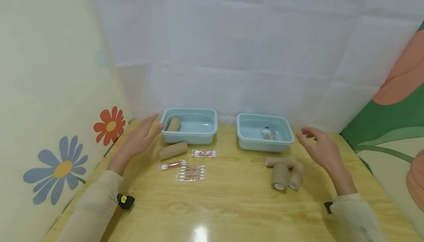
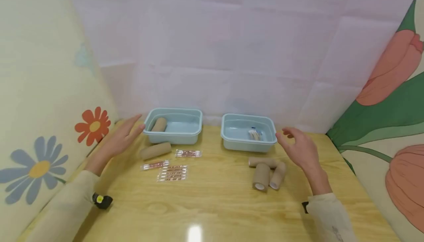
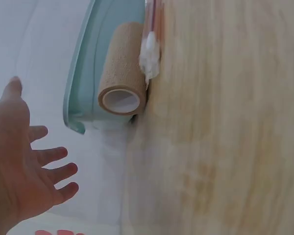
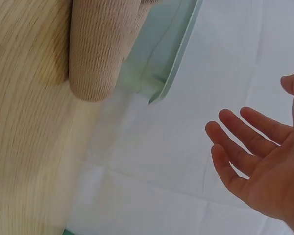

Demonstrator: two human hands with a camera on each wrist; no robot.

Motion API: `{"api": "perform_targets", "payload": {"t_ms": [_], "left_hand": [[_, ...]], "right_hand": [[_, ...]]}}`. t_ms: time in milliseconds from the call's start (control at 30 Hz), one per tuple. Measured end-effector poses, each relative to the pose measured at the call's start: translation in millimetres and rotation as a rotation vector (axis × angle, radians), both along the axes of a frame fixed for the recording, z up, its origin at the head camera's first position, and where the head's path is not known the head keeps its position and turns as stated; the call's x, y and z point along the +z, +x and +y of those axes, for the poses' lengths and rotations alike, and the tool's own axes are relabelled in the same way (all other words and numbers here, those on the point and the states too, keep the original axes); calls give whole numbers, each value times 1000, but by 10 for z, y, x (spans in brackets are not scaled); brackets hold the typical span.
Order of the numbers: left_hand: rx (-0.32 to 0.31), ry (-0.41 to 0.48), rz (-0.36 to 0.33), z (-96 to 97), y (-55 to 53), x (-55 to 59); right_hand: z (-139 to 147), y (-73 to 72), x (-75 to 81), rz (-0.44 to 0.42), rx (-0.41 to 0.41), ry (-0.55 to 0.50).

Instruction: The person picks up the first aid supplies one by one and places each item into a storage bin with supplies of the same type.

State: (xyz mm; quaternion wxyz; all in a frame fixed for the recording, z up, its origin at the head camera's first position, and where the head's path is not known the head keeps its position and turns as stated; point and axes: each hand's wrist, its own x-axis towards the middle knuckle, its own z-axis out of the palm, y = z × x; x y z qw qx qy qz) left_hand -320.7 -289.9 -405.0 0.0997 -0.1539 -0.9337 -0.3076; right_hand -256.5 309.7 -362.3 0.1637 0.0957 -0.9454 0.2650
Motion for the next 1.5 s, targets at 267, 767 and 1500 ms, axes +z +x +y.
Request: {"api": "perform_targets", "payload": {"t_ms": [267, 767, 1500], "left_hand": [[-38, 245, -118, 174, -105, -116], [-52, 299, -100, 403, -106, -180], [-27, 311, -97, 563, -116, -152]], "right_hand": [[-123, -79, -26, 44, 72, -39], [-367, -106, -65, -22, 216, -15], [-51, 13, -60, -52, 203, 95]]}}
